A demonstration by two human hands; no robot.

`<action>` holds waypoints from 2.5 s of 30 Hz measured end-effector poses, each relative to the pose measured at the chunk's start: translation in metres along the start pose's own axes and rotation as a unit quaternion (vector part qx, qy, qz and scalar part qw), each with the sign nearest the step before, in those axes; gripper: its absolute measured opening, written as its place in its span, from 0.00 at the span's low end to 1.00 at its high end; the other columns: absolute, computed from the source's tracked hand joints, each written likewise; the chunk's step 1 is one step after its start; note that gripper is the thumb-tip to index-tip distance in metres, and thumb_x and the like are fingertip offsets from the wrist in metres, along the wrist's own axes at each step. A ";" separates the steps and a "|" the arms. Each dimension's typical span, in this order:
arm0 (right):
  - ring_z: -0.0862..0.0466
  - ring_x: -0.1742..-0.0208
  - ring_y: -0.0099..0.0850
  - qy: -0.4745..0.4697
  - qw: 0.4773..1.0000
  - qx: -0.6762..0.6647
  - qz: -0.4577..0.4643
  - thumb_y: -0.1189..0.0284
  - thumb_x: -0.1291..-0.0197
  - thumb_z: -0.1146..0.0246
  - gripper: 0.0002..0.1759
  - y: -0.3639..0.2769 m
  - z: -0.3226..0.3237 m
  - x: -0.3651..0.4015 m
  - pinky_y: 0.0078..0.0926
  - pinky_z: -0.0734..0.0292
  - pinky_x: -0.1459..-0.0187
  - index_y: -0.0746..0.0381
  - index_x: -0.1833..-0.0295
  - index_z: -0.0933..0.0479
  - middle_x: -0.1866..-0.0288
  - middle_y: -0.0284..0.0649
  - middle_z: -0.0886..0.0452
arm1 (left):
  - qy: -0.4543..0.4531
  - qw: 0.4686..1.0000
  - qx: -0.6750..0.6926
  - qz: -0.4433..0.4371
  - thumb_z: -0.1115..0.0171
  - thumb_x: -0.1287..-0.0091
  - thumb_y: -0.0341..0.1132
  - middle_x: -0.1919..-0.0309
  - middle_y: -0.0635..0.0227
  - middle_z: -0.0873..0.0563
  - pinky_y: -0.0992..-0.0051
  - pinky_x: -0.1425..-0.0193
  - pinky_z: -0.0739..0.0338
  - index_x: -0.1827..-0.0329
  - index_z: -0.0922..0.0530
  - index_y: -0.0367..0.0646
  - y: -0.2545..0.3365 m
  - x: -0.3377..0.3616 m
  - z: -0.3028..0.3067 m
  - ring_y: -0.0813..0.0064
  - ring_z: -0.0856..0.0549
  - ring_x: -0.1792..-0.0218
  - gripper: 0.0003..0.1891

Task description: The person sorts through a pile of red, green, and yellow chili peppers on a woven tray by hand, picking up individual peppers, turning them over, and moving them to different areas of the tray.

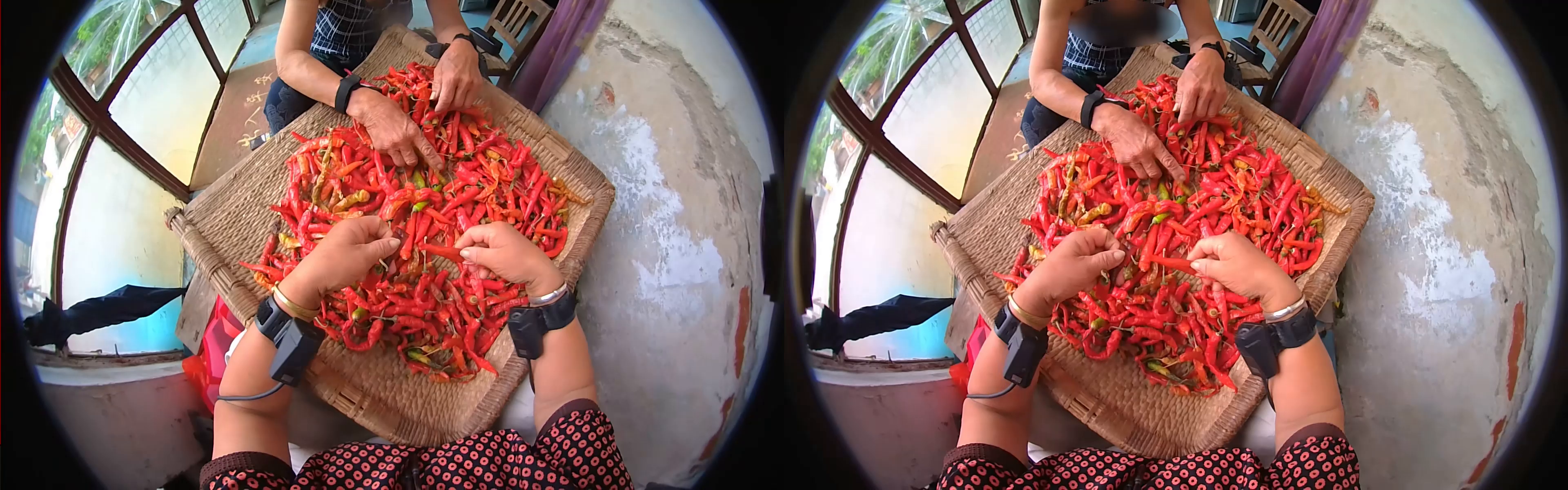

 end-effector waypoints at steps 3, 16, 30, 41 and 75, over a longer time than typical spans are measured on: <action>0.24 0.79 0.20 -0.014 0.992 0.123 -0.027 0.73 0.40 0.43 0.09 0.005 0.005 -0.009 0.18 0.27 0.76 0.65 0.56 0.26 0.76 0.31 0.24 | 0.002 1.000 -0.027 -0.006 0.45 0.33 0.37 0.79 0.78 0.23 0.86 0.81 0.38 0.68 0.26 0.42 -0.006 -0.002 -0.002 0.90 0.31 0.82 0.08; 0.23 0.56 0.20 -0.033 0.989 0.023 0.143 0.71 0.40 0.40 0.13 0.000 -0.040 -0.020 0.21 0.28 0.52 0.68 0.54 0.23 0.61 0.33 0.20 | -0.052 0.977 0.202 -0.050 0.45 0.33 0.34 0.74 0.73 0.18 0.89 0.78 0.33 0.63 0.25 0.44 0.004 0.000 -0.013 0.88 0.26 0.81 0.05; 0.20 0.65 0.42 -0.114 0.909 0.367 0.163 0.63 0.50 0.37 0.19 0.022 -0.055 -0.017 0.36 0.27 0.63 0.63 0.55 0.23 0.69 0.46 0.21 | 0.061 0.973 0.150 -0.164 0.43 0.35 0.31 0.66 0.73 0.21 0.84 0.66 0.26 0.49 0.27 0.37 0.011 -0.027 -0.003 0.85 0.22 0.70 0.13; 0.21 0.62 0.45 -0.086 0.853 0.503 0.104 0.63 0.54 0.38 0.13 0.020 -0.071 -0.022 0.41 0.28 0.63 0.62 0.68 0.23 0.69 0.46 0.22 | 0.083 0.869 -0.473 -0.116 0.39 0.45 0.36 0.73 0.56 0.17 0.65 0.64 0.24 0.62 0.19 0.39 -0.016 -0.028 -0.007 0.59 0.18 0.69 0.11; 0.23 0.65 0.20 0.127 0.988 0.008 0.085 0.73 0.45 0.37 0.24 0.023 -0.015 -0.033 0.19 0.25 0.61 0.67 0.42 0.31 0.60 0.36 0.22 | 0.130 0.860 -0.472 -0.144 0.39 0.45 0.37 0.73 0.57 0.19 0.63 0.63 0.25 0.68 0.20 0.41 -0.025 -0.037 -0.006 0.58 0.19 0.68 0.09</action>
Point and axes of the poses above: each hand's wrist, its own x-axis away from the middle knuckle, its own z-axis out of the back of the hand, y = z × x, the point moved 1 cm from there along -x, towards the middle knuckle
